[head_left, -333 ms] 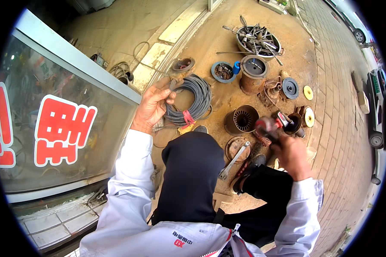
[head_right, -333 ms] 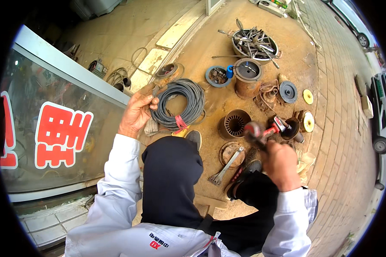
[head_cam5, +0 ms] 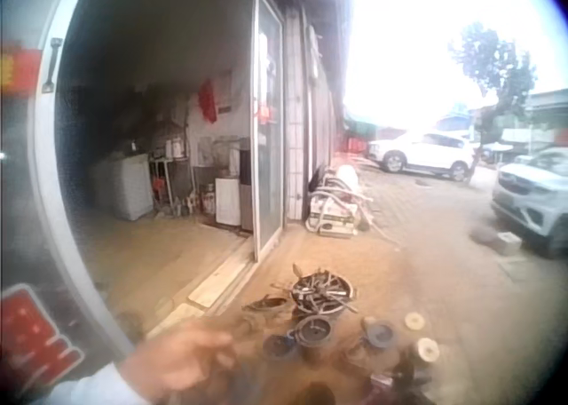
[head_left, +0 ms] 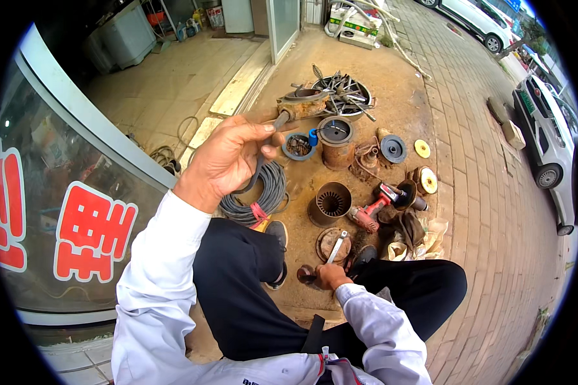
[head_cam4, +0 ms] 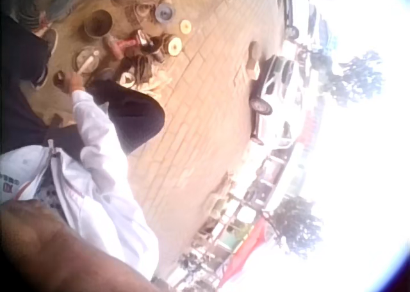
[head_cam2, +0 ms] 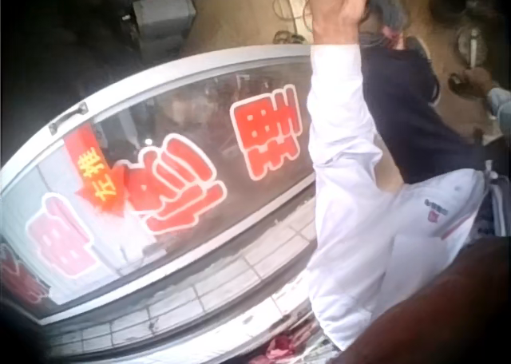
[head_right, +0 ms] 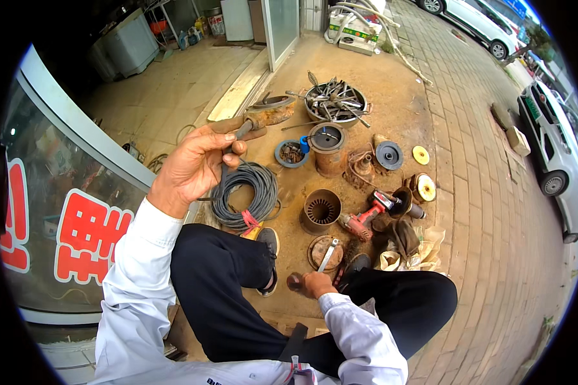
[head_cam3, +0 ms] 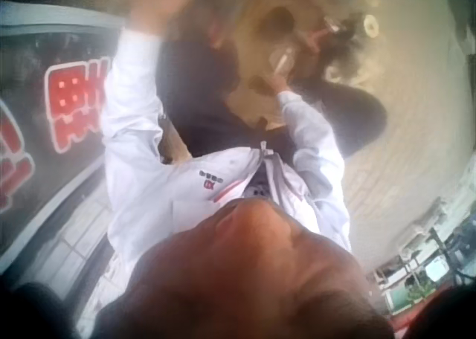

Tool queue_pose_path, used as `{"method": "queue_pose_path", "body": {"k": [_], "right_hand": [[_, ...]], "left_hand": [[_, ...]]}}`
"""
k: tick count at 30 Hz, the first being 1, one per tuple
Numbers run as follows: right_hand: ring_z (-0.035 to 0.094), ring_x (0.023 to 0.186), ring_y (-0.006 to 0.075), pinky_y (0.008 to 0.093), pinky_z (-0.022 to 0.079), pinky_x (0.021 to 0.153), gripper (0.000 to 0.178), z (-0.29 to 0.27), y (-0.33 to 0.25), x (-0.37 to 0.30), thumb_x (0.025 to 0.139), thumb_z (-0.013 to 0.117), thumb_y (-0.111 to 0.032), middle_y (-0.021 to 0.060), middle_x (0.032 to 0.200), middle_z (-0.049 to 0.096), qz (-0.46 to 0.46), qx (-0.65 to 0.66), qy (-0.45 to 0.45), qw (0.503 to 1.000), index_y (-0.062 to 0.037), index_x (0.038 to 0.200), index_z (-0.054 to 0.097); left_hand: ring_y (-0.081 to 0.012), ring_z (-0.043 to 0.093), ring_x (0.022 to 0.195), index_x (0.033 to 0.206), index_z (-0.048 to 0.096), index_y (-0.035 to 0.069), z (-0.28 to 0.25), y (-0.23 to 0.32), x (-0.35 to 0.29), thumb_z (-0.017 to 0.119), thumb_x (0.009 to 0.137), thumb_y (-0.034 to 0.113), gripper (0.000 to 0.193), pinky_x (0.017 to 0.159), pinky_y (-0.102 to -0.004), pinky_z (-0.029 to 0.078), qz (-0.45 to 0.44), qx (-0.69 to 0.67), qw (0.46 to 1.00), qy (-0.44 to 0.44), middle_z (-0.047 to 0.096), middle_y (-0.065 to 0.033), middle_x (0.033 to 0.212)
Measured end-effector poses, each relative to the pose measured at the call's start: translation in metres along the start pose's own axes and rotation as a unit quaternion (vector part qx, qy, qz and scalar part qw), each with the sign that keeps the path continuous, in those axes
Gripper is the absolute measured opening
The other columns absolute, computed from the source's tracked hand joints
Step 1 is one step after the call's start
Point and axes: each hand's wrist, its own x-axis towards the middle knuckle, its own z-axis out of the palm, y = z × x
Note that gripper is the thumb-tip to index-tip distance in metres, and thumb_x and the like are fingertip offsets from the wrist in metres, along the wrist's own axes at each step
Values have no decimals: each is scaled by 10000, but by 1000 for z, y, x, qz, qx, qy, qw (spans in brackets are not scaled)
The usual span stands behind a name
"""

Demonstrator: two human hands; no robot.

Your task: The person sits on the ground and uses a wire cutter to strip the insulation from a gray cable. They then twist the exposed wires and connect them to a small electrical device on the ground.

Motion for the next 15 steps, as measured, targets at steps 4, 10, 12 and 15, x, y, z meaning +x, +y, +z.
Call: {"method": "queue_pose_path", "body": {"k": [4,10,12,15], "right_hand": [[689,1065,390,459,558,887,353,-27,3,-10,889,678,-341,230,1110,716,-29,30,29,999,-41,1070,722],[687,877,244,387,570,764,690,-212,7,-108,1035,462,-576,165,1092,675,-109,631,210,739,-26,1452,455],[686,884,248,373,584,774,797,-254,6,-149,1026,377,-653,214,1128,667,-197,708,211,644,10,1467,411],[708,765,241,342,602,637,559,-280,7,-183,1037,516,-500,177,1040,698,-270,703,256,606,8,1268,548]], "left_hand": [[-207,684,905,1278,526,-107,28,-23,-4,573,955,-19,339,673,-273,542,7,-1,999,-34,664,-157,1059],[-232,694,963,1415,453,-71,49,-60,-7,567,940,-36,490,727,-286,554,-15,14,994,-105,644,-176,1262],[-217,686,977,1424,456,-55,65,-65,-8,543,940,-45,492,746,-279,532,-24,29,992,-120,652,-145,1243],[-215,685,1000,1456,425,-45,83,-81,3,543,946,-24,524,768,-280,529,-38,52,985,-162,630,-137,1294]]}}
